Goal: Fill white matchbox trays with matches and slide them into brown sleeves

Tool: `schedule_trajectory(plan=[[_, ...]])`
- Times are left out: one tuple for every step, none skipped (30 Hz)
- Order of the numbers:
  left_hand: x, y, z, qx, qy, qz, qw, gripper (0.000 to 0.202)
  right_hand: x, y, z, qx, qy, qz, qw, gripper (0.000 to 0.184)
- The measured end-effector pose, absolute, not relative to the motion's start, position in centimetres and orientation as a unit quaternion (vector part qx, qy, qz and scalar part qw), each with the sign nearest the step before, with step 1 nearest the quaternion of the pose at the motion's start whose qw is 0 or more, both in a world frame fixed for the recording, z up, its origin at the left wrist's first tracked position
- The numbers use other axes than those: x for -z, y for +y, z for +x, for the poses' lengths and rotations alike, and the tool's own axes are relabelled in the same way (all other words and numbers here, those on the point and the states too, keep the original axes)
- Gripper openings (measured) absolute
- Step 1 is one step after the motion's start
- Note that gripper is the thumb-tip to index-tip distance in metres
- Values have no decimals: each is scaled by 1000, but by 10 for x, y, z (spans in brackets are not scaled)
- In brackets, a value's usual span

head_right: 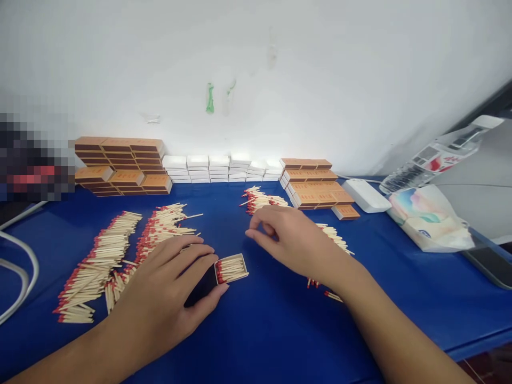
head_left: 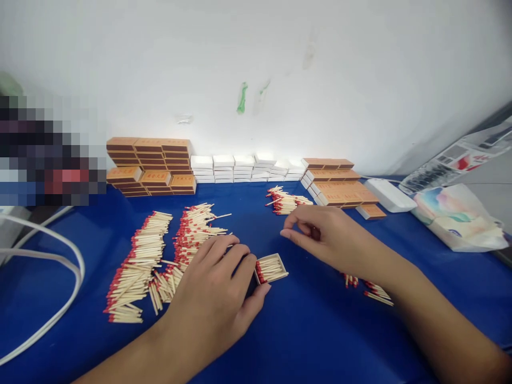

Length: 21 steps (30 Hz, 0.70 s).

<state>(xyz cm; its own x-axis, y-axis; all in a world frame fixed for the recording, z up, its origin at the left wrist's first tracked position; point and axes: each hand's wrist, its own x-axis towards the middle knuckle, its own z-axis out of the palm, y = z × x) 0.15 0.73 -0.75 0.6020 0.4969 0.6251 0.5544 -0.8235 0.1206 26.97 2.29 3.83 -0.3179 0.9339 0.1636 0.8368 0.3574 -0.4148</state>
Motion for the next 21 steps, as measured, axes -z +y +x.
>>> schedule_trajectory(plan=[[7,7,1,336,-293,-894,45,16,-38,24,271,-123,-795,-560,198,23],[7,8,1,337,-293,-894,46,16,-37,25,272,-129,-791,-562,202,24],[7,8,1,337,-292,-894,47,16,-37,25,271,-146,-789,-561,201,24],[7,8,1,337,-291,-894,48,16,-37,23,269,-173,-790,-555,196,24],[8,8,0,337,-292,-894,49,15,-37,22,267,-205,-791,-546,185,23],[8,9,0,338,-292,-893,50,15,-37,20,264,-236,-792,-536,172,22],[8,9,0,339,-293,-892,52,15,-37,18,261,-261,-793,-527,158,21],[8,9,0,338,-296,-892,53,14,-37,16,259,-279,-794,-520,147,20],[9,9,-1,338,-298,-891,56,14,-37,15,257,-289,-795,-515,139,21],[9,9,-1,336,-301,-890,59,15,-38,14,257,-294,-796,-513,133,22],[10,9,-1,335,-303,-890,60,15,-38,14,257,-296,-796,-512,130,24],[10,9,-1,334,-304,-890,61,15,-38,15,258,-298,-795,-513,126,24],[10,9,-1,332,-305,-891,60,15,-38,15,260,-302,-794,-513,120,24],[11,9,-1,331,-304,-891,58,16,-39,16,261,-307,-793,-513,114,25],[11,9,-2,331,-304,-892,55,16,-39,16,262,-311,-793,-514,107,26],[11,8,-2,330,-304,-892,52,16,-39,17,263,-314,-792,-513,103,29],[12,8,-2,329,-305,-892,48,16,-39,17,263,-317,-792,-512,101,32],[12,8,-2,328,-306,-893,45,16,-39,16,263,-319,-792,-510,102,34],[12,8,-2,329,-305,-893,43,16,-39,16,262,-322,-792,-508,104,35],[12,8,-2,328,-305,-893,41,16,-39,16,262,-324,-792,-506,105,37],[12,8,-2,328,-304,-893,40,16,-39,16,262,-327,-792,-504,106,37]])
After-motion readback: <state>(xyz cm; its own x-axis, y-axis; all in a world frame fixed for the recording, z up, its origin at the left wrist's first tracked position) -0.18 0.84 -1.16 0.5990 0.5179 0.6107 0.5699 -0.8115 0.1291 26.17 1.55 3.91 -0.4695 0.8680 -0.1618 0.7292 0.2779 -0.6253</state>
